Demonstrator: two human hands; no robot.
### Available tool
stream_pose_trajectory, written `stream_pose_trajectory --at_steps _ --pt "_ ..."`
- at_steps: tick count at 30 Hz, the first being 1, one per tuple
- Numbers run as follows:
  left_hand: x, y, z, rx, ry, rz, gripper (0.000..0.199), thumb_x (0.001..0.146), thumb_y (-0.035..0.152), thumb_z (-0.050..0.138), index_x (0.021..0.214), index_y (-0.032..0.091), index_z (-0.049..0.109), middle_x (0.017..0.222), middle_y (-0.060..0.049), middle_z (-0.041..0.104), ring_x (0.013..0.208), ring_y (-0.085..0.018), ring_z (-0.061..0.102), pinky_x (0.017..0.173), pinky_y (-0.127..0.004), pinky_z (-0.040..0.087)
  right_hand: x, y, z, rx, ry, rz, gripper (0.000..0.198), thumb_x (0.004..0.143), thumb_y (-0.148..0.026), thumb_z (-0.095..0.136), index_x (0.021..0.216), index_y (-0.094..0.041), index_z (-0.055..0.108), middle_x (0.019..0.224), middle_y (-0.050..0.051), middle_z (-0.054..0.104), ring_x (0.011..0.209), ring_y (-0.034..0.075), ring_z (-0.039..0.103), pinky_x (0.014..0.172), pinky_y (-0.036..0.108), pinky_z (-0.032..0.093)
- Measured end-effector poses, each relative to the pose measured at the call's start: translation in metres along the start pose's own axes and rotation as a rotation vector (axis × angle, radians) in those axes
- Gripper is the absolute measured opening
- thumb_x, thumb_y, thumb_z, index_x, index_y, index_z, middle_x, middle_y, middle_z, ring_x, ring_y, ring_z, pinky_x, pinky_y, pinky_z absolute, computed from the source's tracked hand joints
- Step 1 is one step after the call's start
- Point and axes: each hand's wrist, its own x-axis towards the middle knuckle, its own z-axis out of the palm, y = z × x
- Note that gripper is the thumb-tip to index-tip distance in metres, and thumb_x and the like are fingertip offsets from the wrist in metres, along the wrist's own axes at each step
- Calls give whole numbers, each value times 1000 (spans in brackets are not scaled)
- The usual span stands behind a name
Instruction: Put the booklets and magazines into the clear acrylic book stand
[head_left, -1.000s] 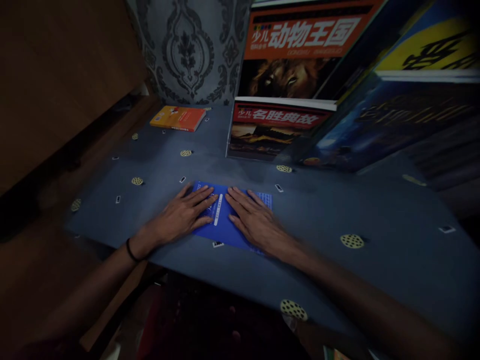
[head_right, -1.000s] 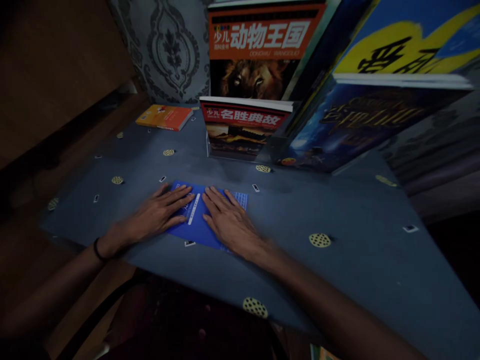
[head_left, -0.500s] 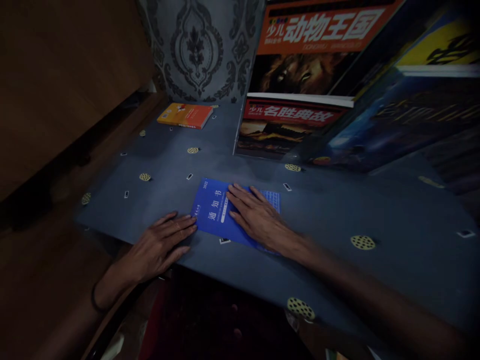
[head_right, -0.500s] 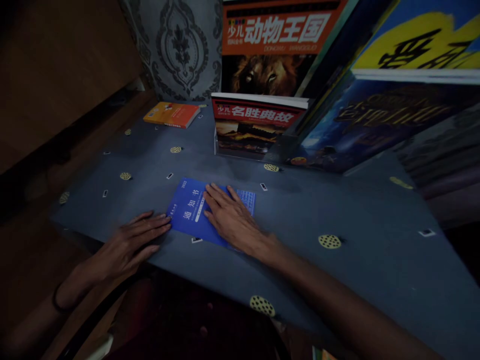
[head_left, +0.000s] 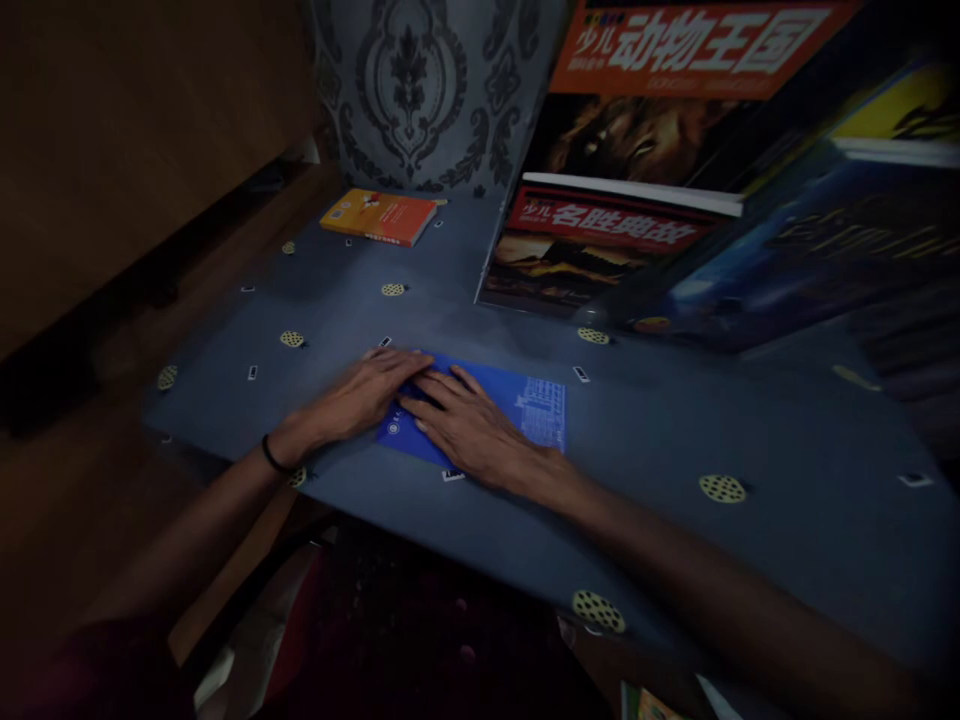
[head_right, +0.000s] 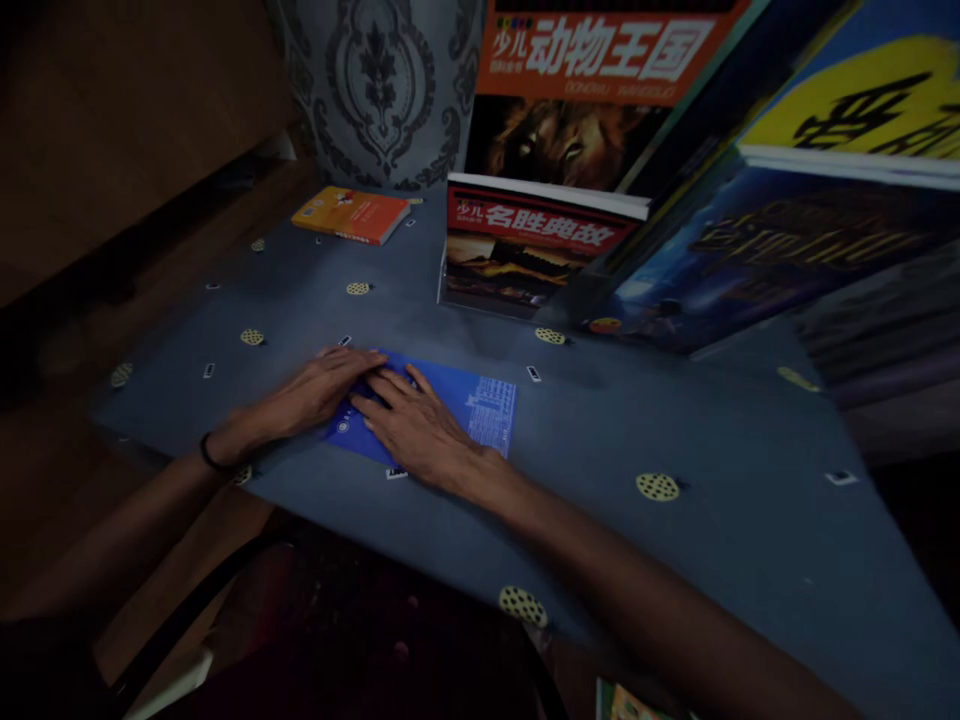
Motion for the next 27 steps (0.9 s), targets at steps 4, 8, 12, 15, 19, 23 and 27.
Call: stream_pose_trajectory --at_steps 4,8,12,15,19,23,27 --pt "0 0 2 11 0 -14 47 103 17 38 148 24 47 146 -8 62 137 -22 56 119 -49 41 -12 -13 1 23 -42 -53 40 107 -28 44 144 -23 58 157 13 50 151 28 38 123 62 27" --pt "3 7 0 55 -15 -62 41 107 25 36 145 20 51 144 -9 63 135 -23 58 119 -50 39 -31 -28 0 93 -93 -149 41 107 -28 44 147 -23 55 162 9 45 154 23 32 127 53 26" --pt "4 11 2 106 -18 -38 42 108 33 37 142 17 54 145 -12 62 136 -25 56 117 -51 39 -37 -38 -7 142 -113 -93 49 107 -36 46 154 -23 45 164 7 40 154 20 31 129 47 24" --pt "5 10 4 125 -17 -24 41 109 34 35 141 19 56 146 -12 61 136 -25 56 116 -51 39 -40 -35 -10 137 -89 4 60 105 -46 48 157 -17 40 165 13 38 155 24 29 128 49 24" --pt "4 8 4 133 -24 -12 42 109 36 36 143 20 55 148 -12 59 135 -25 56 116 -50 39 -58 -14 -9 50 -9 171 60 106 -48 43 157 -17 38 165 14 36 155 26 29 127 53 26" --pt "5 7 2 141 -56 -11 44 109 40 34 142 21 55 150 -11 56 136 -25 54 117 -50 37 -88 15 -10 -52 95 332 59 106 -49 39 156 -17 41 163 14 40 154 29 32 126 56 28" --pt "16 6 -5 190 -87 -56 48 107 46 36 142 18 54 151 -14 52 132 -29 53 112 -50 41 -104 30 -12 -113 142 377 58 108 -46 33 153 -11 44 159 18 45 152 29 37 124 56 31"
